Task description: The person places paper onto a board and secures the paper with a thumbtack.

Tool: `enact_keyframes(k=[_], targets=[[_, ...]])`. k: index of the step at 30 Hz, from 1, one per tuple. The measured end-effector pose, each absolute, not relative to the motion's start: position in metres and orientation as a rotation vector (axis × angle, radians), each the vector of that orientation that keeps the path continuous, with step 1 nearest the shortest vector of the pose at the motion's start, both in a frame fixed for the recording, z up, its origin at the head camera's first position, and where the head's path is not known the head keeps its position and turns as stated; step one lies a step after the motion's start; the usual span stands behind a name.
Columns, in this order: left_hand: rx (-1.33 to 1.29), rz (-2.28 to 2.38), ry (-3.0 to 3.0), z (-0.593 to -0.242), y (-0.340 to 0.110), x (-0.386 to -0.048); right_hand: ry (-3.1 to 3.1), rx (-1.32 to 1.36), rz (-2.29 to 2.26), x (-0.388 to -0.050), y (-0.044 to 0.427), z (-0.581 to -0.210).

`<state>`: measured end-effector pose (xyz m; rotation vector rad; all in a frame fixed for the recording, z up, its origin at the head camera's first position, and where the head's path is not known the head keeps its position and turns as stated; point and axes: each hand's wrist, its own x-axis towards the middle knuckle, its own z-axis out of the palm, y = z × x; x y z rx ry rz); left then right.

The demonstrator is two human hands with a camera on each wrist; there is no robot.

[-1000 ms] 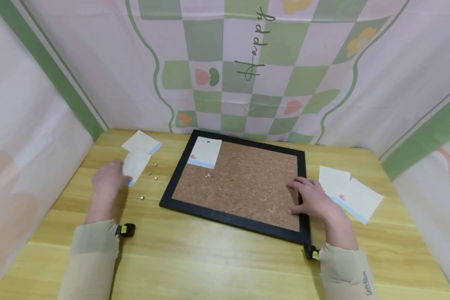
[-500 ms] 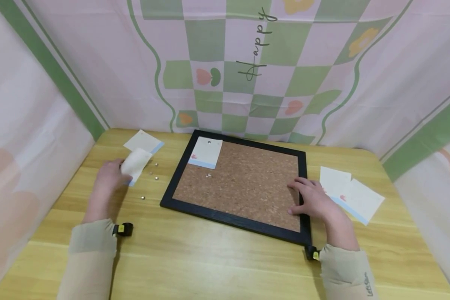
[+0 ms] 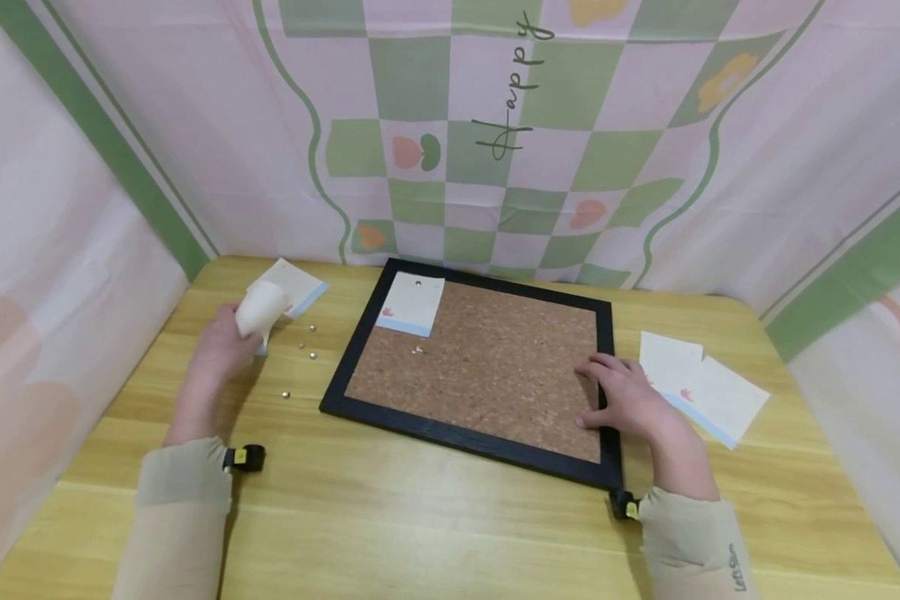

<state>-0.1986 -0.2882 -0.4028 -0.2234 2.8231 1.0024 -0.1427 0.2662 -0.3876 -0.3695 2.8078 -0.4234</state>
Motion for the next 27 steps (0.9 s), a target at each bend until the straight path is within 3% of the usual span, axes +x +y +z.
enact_keyframes(k=[18, 27], targets=[[-0.235, 1.522, 2.781, -0.391, -0.278, -0.197, 2.839, -0.418, -0.407, -0.142, 0.267, -0.389], [-0.165, 1.478, 2.898, -0.386, -0.266, -0.198, 2.826, -0.405, -0.408, -0.143, 0.267, -0.388]])
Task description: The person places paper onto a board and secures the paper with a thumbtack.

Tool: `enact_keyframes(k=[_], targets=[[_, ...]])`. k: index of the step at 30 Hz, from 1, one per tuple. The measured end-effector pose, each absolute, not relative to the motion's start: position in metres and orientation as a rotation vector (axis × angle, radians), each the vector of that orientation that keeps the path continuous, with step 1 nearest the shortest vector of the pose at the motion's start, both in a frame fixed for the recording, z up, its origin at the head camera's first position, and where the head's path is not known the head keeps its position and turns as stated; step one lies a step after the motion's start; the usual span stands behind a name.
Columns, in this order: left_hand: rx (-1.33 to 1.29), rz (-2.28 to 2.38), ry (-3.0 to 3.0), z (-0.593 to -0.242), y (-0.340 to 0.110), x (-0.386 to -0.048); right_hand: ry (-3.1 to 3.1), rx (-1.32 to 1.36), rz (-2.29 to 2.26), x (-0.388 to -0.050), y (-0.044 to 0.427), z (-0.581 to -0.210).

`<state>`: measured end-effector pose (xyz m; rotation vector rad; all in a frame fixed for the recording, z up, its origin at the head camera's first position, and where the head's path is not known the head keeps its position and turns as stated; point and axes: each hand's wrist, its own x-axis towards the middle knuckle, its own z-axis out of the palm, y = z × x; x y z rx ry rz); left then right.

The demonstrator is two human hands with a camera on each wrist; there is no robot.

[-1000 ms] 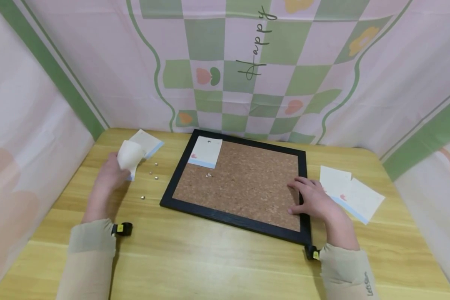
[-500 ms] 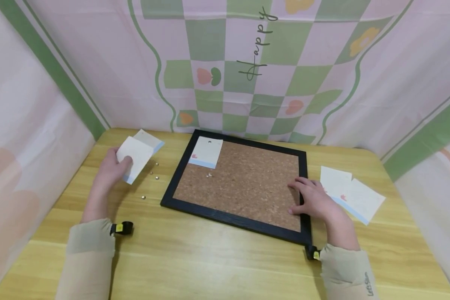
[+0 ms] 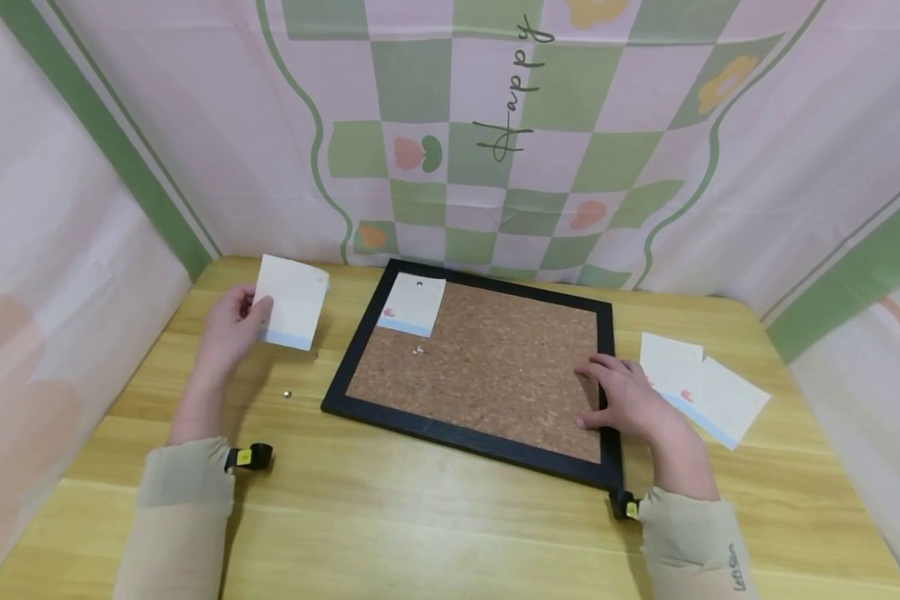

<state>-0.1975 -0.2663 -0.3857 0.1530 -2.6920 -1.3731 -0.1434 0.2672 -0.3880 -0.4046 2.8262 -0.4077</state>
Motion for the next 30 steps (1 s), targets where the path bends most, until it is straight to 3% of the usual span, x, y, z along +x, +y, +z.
enact_keyframes(k=[10, 30], targets=[[-0.090, -1.405, -2.707, -0.378, -0.245, -0.196, 2.821, -0.400, -0.407, -0.144, 0.266, -0.387], [-0.223, -1.551, -2.913, -0.368, -0.178, -0.215, 2.799, -0.361, -0.407, -0.142, 0.266, -0.386]])
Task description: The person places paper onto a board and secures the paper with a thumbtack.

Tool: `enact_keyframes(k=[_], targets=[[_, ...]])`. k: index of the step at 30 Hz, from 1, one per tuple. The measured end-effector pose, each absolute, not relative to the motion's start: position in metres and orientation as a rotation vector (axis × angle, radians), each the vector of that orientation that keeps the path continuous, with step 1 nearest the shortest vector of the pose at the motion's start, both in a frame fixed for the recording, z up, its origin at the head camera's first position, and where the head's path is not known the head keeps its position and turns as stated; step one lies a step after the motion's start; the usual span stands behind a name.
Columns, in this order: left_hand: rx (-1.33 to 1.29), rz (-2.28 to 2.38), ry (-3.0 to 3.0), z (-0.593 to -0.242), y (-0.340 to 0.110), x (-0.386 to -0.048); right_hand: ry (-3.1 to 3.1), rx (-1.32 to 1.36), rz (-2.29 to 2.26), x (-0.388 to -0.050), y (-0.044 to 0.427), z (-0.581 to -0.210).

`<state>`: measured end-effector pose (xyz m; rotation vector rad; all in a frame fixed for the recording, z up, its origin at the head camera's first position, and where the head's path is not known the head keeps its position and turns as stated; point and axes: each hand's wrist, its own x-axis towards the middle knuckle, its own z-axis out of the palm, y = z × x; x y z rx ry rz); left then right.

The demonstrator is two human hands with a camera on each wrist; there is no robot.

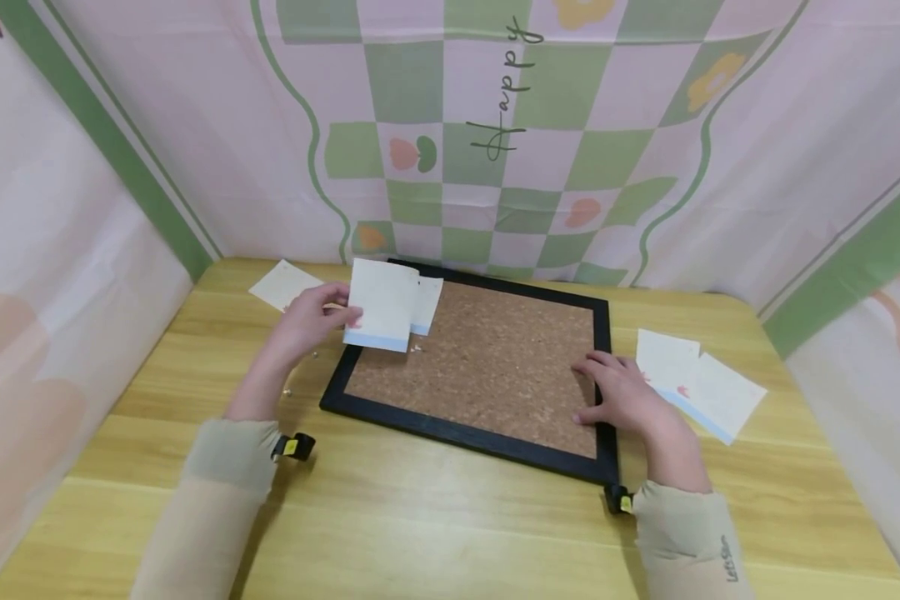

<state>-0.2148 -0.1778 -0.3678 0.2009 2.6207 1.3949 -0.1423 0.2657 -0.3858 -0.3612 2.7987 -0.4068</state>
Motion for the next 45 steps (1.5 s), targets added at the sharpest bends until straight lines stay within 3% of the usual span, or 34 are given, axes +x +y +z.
enact_keyframes(k=[15, 45], targets=[[0.340, 1.340, 2.626, -0.376, -0.127, -0.231, 2.816, -0.375, -0.397, -0.142, 0.266, -0.386], [0.279, 1.353, 2.450, -0.390, -0.083, -0.251, 2.816, -0.370, -0.403, -0.141, 0.266, -0.388]])
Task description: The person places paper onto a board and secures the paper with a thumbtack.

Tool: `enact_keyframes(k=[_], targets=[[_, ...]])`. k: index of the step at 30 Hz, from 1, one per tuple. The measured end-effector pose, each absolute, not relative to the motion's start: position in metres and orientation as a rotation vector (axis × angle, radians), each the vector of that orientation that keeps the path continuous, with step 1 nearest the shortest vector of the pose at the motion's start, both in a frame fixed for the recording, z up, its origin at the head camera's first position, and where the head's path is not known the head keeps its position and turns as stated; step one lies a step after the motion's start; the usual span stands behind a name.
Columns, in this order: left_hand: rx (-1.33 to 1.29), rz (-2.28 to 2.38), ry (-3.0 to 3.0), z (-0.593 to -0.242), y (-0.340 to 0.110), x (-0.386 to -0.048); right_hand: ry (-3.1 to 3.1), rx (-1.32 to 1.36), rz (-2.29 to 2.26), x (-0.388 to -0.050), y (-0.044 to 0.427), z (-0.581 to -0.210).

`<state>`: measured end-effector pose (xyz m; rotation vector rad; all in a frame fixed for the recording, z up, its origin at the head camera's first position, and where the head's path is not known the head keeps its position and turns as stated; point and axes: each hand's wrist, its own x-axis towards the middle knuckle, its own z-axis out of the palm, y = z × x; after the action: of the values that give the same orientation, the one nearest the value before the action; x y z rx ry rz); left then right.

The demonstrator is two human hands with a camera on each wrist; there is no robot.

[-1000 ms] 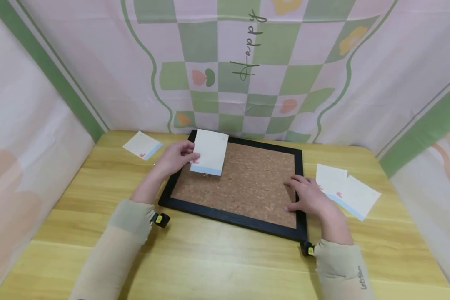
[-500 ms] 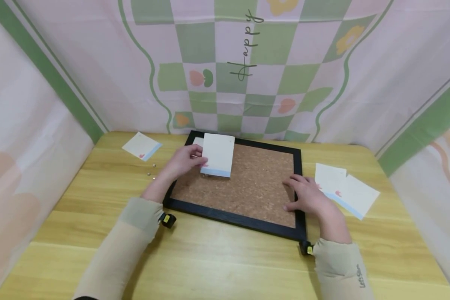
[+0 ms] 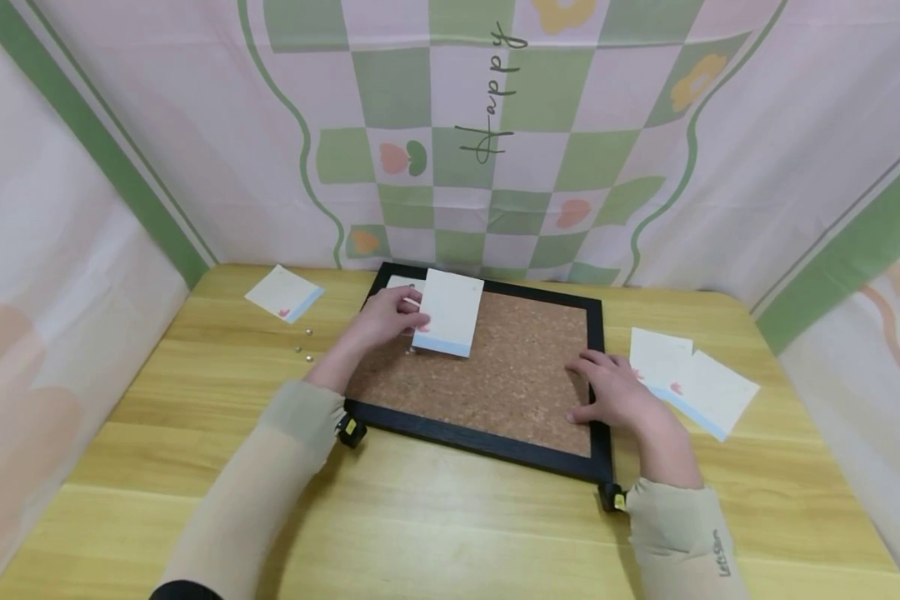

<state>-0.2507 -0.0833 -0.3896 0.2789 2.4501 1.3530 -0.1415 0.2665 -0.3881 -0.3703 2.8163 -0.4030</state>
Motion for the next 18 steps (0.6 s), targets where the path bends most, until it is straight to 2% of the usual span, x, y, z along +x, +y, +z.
enact_keyframes(k=[18], targets=[[0.233, 1.178, 2.590, -0.400, -0.065, -0.265, 2.811, -0.380, -0.411, -0.142, 0.267, -0.389]])
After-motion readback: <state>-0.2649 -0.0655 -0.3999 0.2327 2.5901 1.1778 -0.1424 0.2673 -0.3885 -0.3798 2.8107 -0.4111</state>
